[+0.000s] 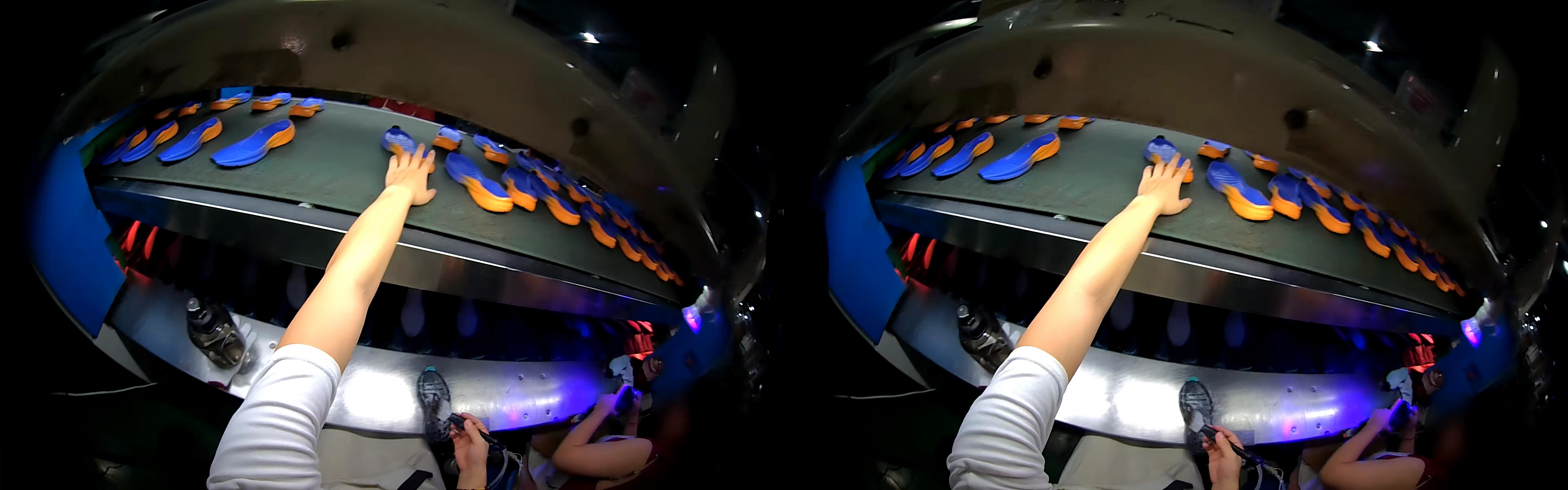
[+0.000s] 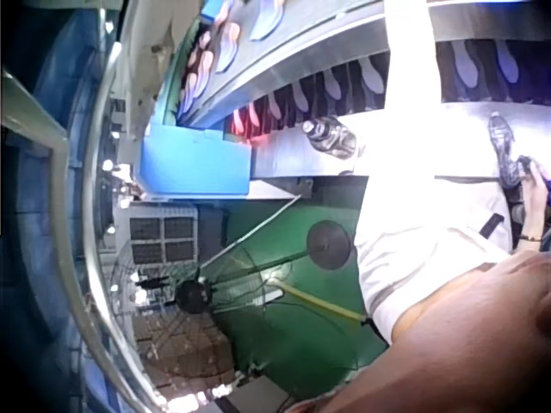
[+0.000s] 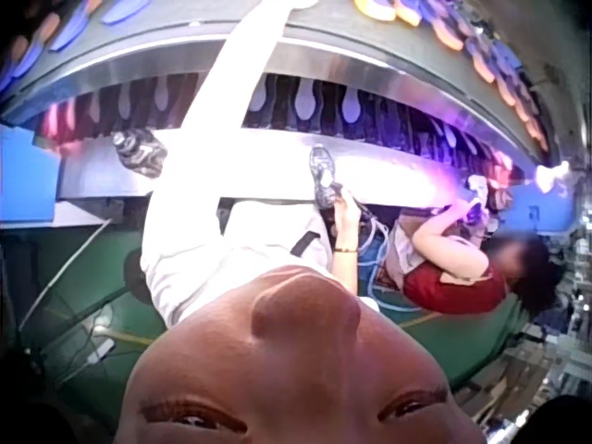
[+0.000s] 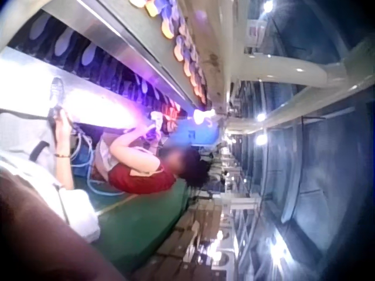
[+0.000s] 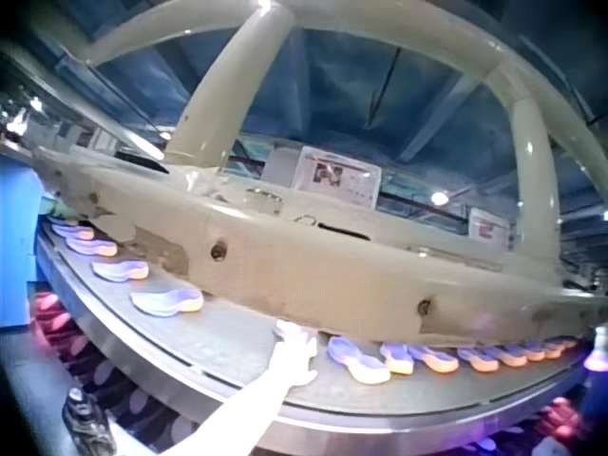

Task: The person picks up individual blue and orange shoe soles from a conveyor belt and applies a liquid adhesive to the bottom surface using a small brush.

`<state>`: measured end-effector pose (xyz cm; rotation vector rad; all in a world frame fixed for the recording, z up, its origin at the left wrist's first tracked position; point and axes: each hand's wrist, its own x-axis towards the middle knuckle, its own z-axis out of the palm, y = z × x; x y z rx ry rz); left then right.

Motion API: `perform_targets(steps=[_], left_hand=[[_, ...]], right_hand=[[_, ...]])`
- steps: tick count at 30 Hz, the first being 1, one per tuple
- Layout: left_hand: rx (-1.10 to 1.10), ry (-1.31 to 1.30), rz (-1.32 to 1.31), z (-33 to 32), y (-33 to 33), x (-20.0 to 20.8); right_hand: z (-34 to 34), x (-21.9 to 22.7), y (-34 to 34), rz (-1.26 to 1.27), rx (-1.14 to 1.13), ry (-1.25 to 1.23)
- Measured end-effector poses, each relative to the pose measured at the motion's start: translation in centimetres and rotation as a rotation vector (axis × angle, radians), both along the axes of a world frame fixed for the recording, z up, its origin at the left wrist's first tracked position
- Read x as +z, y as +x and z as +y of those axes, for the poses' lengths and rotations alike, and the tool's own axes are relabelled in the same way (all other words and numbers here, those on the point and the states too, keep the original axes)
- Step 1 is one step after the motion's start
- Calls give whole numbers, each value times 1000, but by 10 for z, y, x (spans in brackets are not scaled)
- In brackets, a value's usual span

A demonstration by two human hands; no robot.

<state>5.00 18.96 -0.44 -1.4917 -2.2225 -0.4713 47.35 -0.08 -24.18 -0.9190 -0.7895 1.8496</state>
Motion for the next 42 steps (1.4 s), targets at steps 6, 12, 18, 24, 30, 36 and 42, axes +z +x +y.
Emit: perform_targets(steps=[6,12,18,24,30,36,42], left_hand=[[10,-106,-256,0,-1,2],[70,219,39,-6,-1,-6],[-225,336,98,-98,47,8],[-355,1394,-1324,-206,92,-61],[-1028,529,-2119,-297,110,-167],[-623,4,-2839,-321,190,-249],[-1126,106,-2742,-309,240,-214]], right_hand=[[3,-5,23,34,2,-1],[-5,7,29,88,-18,13],[-6,17,41,95,-34,78],[-4,27,25,130,-28,75],[6,38,24,185,-49,133],[-1,49,24,218,47,169],[-15,66,-11,146,302,249]])
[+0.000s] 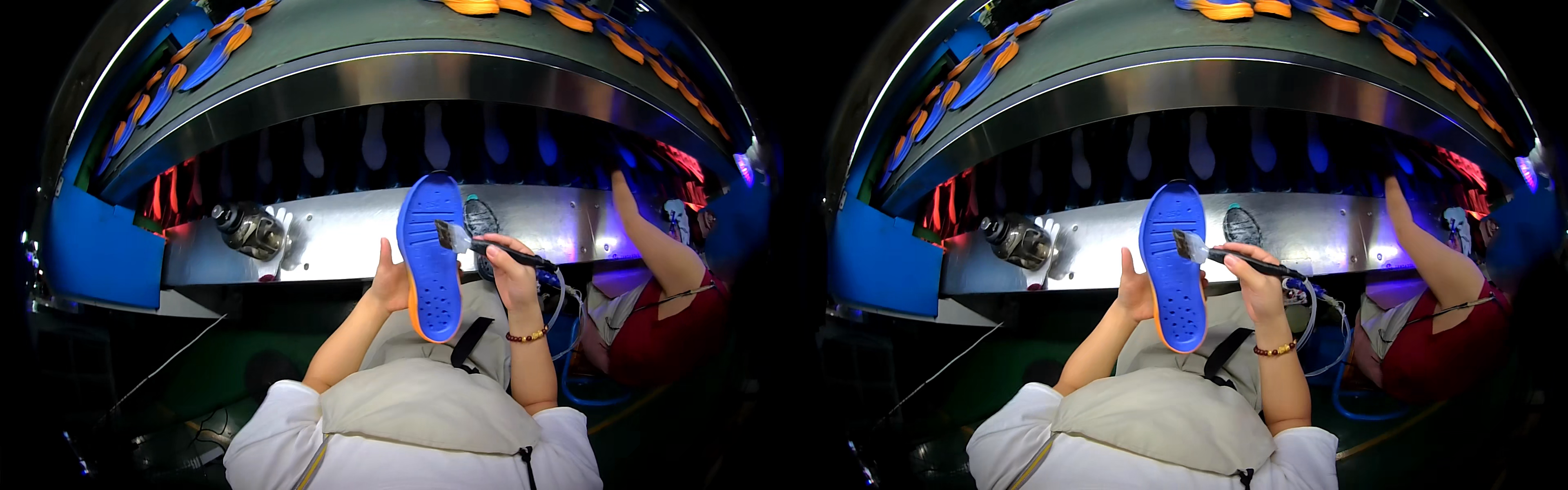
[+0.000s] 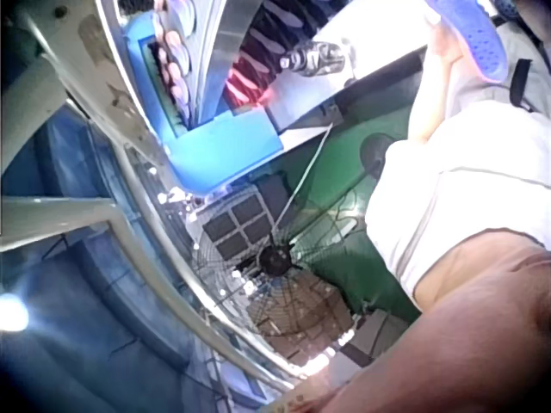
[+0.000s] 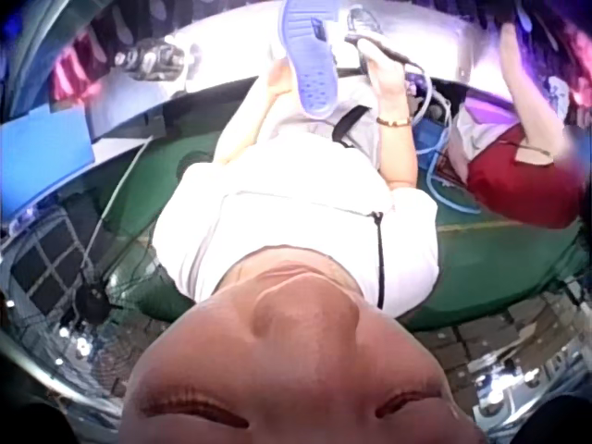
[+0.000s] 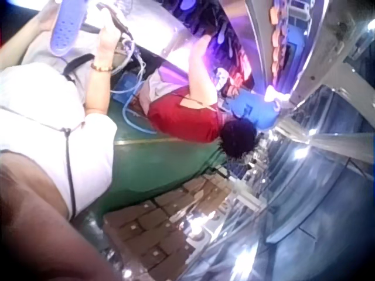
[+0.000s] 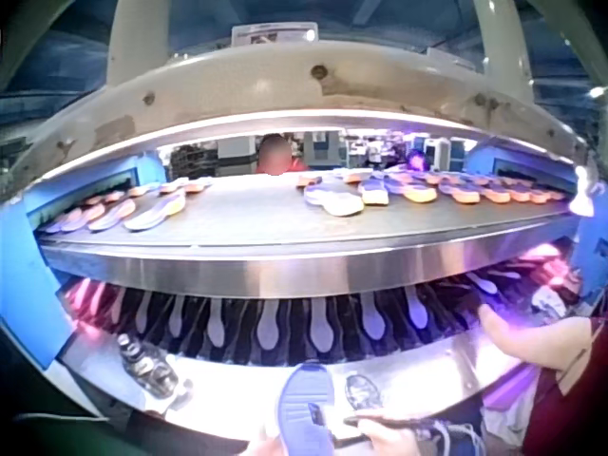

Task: The person picks up individual blue and orange shoe soles from a conveyor belt and applies a liquid adhesive to the bottom surface using a small brush.

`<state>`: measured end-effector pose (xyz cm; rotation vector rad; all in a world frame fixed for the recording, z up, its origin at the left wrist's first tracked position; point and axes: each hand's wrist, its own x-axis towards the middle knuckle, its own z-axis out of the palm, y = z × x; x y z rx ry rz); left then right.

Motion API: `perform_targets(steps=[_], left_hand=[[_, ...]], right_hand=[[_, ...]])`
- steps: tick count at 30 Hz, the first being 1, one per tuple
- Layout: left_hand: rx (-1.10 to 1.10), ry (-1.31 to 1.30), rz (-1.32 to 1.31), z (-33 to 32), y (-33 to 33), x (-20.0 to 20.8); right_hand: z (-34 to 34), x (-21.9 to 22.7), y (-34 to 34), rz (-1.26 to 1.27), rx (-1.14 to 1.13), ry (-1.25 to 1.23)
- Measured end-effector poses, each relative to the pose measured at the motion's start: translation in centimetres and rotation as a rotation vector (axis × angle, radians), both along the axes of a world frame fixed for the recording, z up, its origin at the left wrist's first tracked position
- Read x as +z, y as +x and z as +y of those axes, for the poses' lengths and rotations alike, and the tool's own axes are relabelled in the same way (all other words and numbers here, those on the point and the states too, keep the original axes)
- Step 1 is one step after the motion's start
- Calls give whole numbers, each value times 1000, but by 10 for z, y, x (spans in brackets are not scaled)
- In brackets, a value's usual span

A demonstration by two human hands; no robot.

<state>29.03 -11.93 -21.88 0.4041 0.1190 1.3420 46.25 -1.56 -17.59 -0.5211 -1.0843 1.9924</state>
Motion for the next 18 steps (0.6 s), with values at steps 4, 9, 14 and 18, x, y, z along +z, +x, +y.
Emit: perform_targets(steps=[4,9,14,18], left_hand=[[39,-66,82,6,4,9],[148,-125,32,12,14,-8],[359,-392,227,13,15,9],[375,-265,271,4,-18,10]], right_hand=[[16,-2,-26,-21,-14,-29],[23,17,-52,-268,-104,293],[-16,29,-63,-455,-263,1222],[-39,32,-15,-470,111,1093]])
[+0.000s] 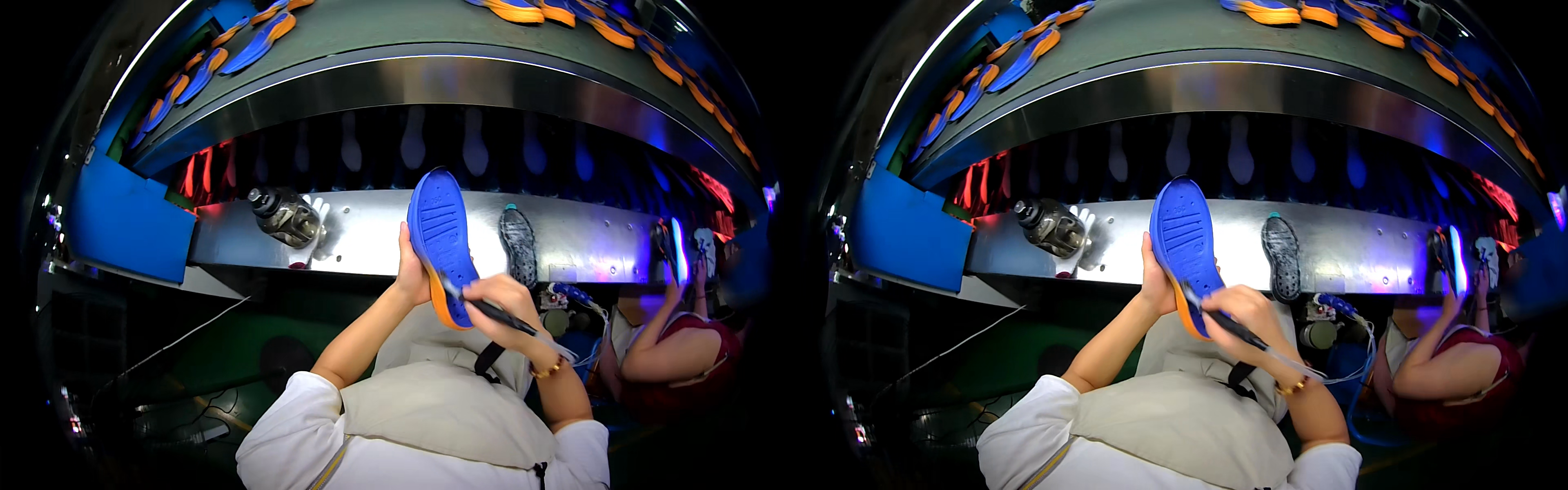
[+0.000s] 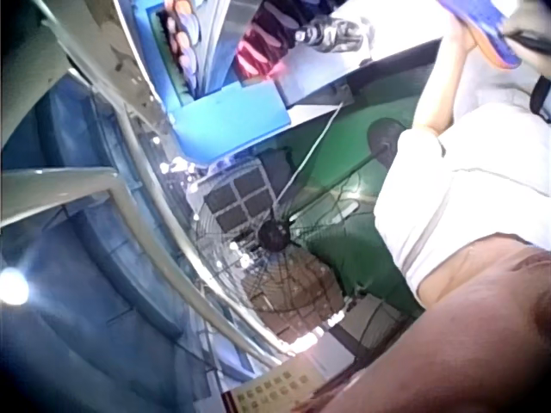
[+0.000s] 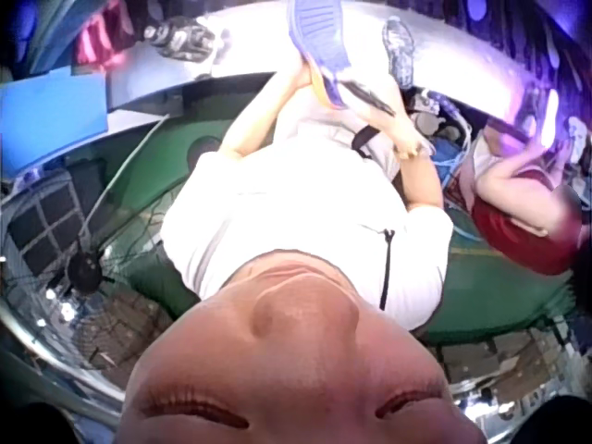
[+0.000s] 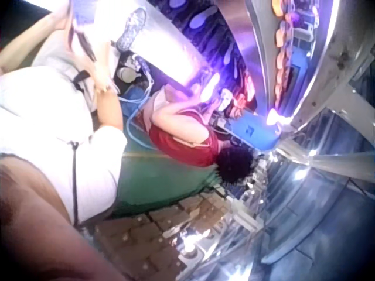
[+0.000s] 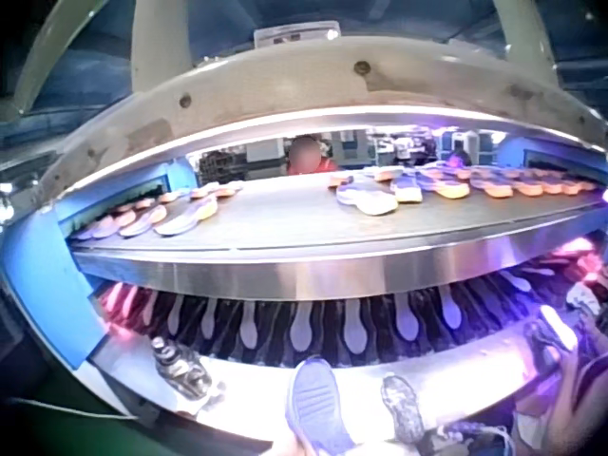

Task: The person picks up individual blue and orange shoe soles from a conveyor belt and applies a liquid adhesive to the bottom surface using a small brush.

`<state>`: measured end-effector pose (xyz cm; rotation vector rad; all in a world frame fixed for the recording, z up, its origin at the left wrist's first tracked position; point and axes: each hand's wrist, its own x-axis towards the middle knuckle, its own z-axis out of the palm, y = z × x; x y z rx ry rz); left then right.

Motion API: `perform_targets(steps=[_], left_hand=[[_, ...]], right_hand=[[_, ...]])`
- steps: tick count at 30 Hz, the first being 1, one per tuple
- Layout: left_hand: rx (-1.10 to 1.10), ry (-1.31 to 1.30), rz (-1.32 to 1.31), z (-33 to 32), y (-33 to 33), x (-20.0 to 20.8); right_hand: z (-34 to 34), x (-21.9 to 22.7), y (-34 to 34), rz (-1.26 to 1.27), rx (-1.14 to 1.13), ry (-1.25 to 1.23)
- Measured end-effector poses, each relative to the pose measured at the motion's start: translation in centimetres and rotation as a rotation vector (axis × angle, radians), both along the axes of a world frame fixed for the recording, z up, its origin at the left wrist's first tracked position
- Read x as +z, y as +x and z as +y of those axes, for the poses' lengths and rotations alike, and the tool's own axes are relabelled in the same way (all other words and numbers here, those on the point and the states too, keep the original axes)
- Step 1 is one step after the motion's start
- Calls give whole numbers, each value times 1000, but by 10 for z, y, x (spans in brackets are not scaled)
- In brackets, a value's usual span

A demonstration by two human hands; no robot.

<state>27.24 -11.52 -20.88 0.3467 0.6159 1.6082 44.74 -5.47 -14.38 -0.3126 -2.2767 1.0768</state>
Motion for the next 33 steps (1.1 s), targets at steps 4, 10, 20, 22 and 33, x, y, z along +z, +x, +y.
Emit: perform_targets(steps=[4,10,20,22,33], left_hand=[[-144,35,-131,-6,4,17],[-327,125,-212,-3,38,36],[144,-120,-86,6,42,58],[41,80,-103,7,32,57],[293,96,-3,16,20,75]], right_hand=[[20,15,12,57,196,-301],[42,42,-6,90,-49,-498],[41,38,6,113,237,-361],[40,45,12,111,380,-361],[37,37,26,126,247,-345]])
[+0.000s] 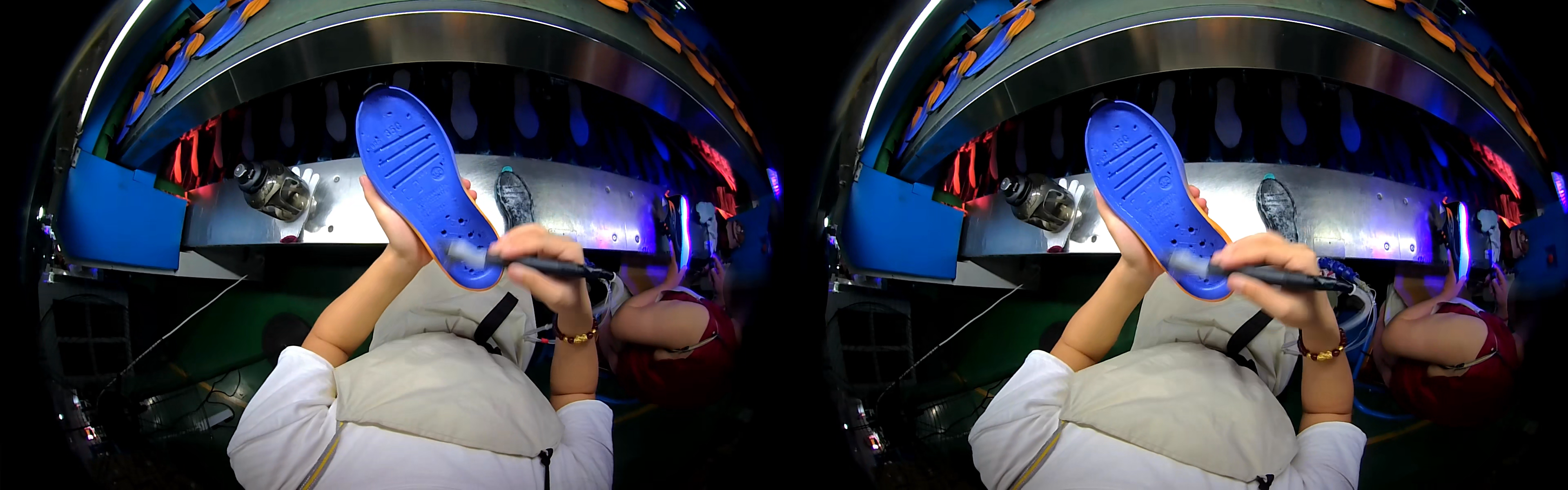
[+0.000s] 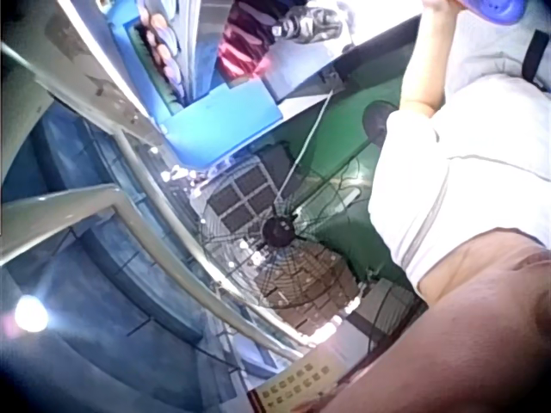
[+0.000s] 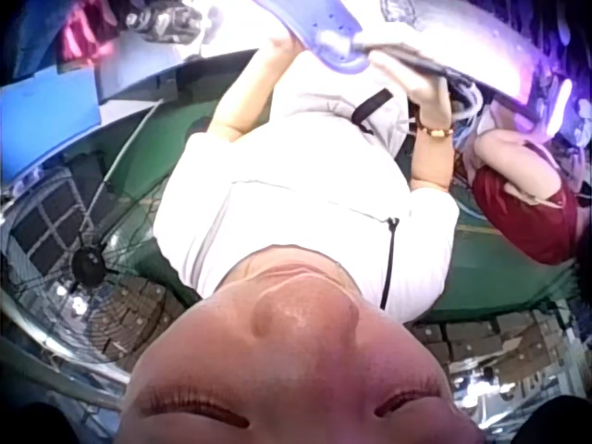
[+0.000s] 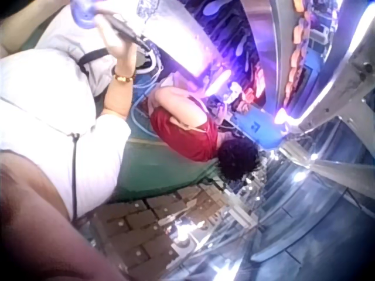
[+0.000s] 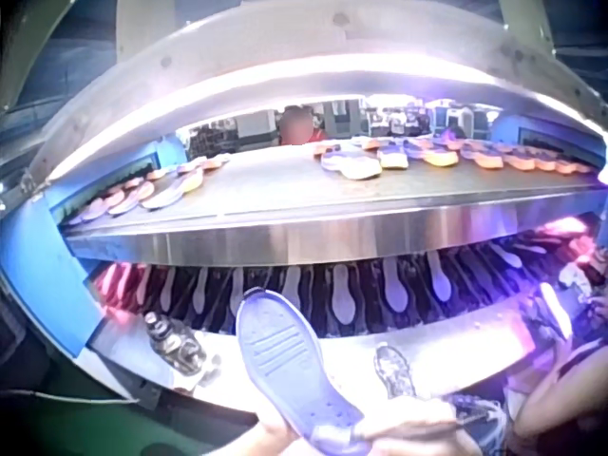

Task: The person picks up individual blue and orange shoe soles from a conveyor belt and applies a liquid adhesive to the bottom surface using a small brush.

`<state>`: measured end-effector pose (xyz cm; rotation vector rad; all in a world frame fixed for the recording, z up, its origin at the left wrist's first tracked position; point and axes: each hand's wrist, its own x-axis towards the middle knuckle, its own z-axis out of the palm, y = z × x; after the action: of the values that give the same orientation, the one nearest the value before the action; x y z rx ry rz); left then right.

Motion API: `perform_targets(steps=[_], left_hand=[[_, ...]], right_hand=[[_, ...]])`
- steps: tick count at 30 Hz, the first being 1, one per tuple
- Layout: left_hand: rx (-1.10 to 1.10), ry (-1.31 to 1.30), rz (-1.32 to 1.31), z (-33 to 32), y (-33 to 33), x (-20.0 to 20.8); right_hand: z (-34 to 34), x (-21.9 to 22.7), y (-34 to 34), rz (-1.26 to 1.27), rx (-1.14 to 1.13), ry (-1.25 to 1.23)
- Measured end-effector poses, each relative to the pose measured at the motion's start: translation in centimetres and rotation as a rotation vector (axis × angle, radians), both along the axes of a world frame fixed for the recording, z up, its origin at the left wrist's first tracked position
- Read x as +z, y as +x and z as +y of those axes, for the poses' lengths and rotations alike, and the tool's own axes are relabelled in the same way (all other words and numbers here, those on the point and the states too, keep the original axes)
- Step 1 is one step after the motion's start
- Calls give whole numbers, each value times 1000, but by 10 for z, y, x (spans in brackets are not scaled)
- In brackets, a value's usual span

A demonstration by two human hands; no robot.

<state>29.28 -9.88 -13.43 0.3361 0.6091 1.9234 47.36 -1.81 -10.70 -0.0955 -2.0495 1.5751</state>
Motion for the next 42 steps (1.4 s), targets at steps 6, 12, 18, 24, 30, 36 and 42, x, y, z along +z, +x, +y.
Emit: perform_targets(steps=[6,12,18,24,30,36,42], left_hand=[[-64,43,-20,-1,-12,10],[-39,-4,63,6,-13,17],[-172,157,108,6,-18,18],[-246,78,-83,-15,20,-6],[-523,72,-76,-23,-7,-9],[-767,-312,110,-27,-18,9],[-858,-486,210,-29,-31,20]], right_hand=[[-4,-2,12,30,160,57],[-9,-18,13,6,-92,-61],[0,-34,14,52,-17,-411],[-30,-20,1,130,-102,-821],[-10,9,20,-167,205,-342],[-11,16,6,-190,302,23],[5,27,10,-115,276,77]])
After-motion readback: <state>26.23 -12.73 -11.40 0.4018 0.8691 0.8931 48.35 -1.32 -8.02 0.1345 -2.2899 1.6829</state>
